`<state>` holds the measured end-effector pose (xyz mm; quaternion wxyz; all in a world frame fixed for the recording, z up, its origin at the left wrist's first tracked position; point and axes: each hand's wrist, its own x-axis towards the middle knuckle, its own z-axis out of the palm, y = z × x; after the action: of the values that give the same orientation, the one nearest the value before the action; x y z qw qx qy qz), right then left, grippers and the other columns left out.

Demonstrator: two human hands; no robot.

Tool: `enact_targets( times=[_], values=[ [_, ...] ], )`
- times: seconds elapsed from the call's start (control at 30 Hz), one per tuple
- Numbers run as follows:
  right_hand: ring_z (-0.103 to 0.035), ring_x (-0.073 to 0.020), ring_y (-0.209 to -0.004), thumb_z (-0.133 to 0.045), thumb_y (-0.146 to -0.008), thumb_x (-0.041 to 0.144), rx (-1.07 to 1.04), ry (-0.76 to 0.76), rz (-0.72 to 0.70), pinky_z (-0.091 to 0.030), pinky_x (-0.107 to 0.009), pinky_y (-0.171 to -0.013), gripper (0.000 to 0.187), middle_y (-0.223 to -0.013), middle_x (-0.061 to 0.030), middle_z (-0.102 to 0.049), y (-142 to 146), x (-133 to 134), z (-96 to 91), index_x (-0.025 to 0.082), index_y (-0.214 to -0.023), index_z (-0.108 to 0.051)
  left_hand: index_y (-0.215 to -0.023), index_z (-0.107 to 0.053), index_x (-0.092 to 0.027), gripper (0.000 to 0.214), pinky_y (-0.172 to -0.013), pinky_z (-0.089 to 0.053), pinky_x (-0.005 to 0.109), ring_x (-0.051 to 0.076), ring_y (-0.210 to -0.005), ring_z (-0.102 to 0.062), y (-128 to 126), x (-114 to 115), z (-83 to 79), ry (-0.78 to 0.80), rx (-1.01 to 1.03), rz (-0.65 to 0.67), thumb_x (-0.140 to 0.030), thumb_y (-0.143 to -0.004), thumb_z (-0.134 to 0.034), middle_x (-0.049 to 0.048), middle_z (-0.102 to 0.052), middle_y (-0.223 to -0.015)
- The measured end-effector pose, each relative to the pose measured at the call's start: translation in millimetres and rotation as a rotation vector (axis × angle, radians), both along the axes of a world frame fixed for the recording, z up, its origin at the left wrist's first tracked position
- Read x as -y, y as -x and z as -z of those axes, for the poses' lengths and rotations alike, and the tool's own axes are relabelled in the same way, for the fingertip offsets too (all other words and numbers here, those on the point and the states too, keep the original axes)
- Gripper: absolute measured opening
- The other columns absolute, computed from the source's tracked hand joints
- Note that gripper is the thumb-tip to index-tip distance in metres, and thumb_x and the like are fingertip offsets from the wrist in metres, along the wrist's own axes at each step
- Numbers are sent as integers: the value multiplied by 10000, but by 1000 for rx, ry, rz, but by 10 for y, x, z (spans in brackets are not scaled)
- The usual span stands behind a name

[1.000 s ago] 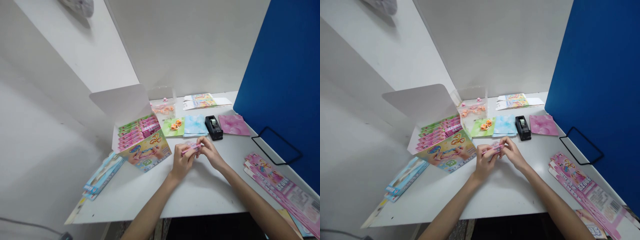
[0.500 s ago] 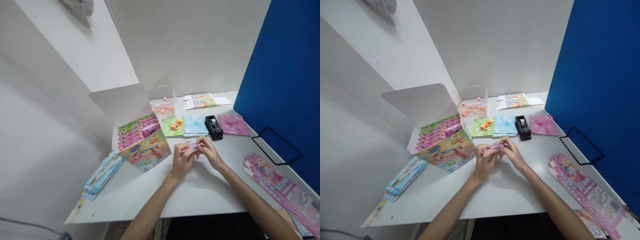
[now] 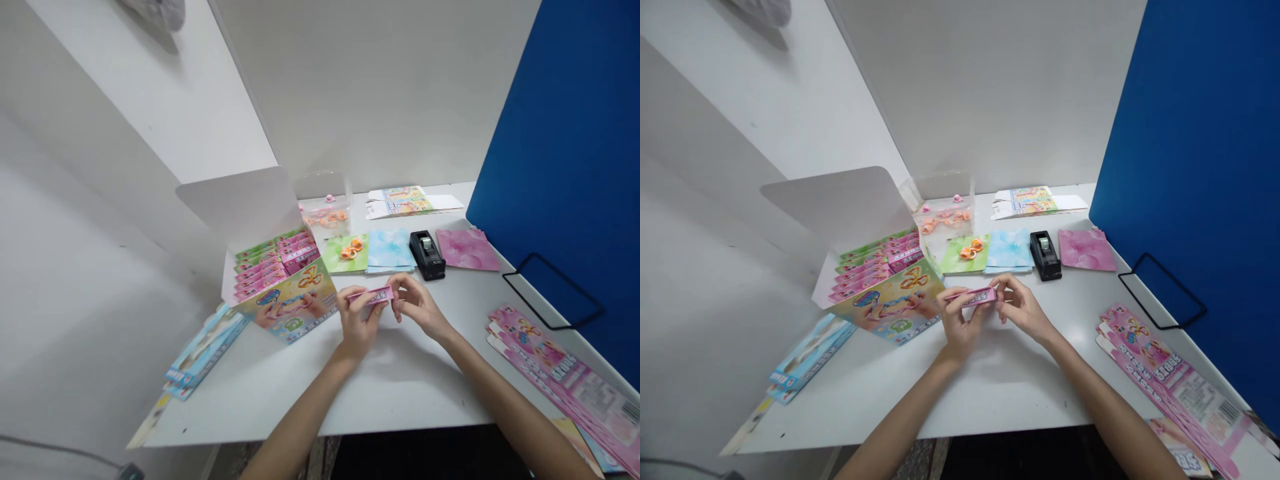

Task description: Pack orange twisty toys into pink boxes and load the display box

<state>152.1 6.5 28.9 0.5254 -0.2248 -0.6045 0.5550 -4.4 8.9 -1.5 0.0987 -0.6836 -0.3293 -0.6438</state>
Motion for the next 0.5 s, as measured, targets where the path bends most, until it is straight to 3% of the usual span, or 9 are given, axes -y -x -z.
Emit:
enact_targets(
  times=[0.13, 0.27, 0.5],
  values=[
    [-472, -98, -586, -610, -860, 265, 151, -103, 26, -439, -228, -526, 367, -740, 32, -477, 18, 52, -18, 243, -1226, -595, -1142, -521, -266, 275, -832, -500, 283, 163, -1037, -516, -4, -10, -16, 33, 217, -8, -395, -908, -588, 52, -421, -1075],
    [-459, -94, -588, -580, -866, 190, 316, -260, 80, -405, -220, -554, 558, -720, 37, -528, 46, 103, -28, 255, -1410, -474, -1185, -504, -250, 342, -926, -468, 319, 174, -1059, -537, 8, -8, -65, 166, 353, 13, -448, -913, -560, 69, -466, -1119],
    [-365, -64, -459, -531, -851, 116, 384, -234, 14, -301, -182, -470, 627, -539, 100, -460, 71, 180, -36, 242, -1455, -413, -1241, -506, -253, 415, -994, -446, 322, 190, -1114, -581, 29, -28, -142, 512, 547, 210, -459, -891, -589, 71, -582, -1205]
  ],
)
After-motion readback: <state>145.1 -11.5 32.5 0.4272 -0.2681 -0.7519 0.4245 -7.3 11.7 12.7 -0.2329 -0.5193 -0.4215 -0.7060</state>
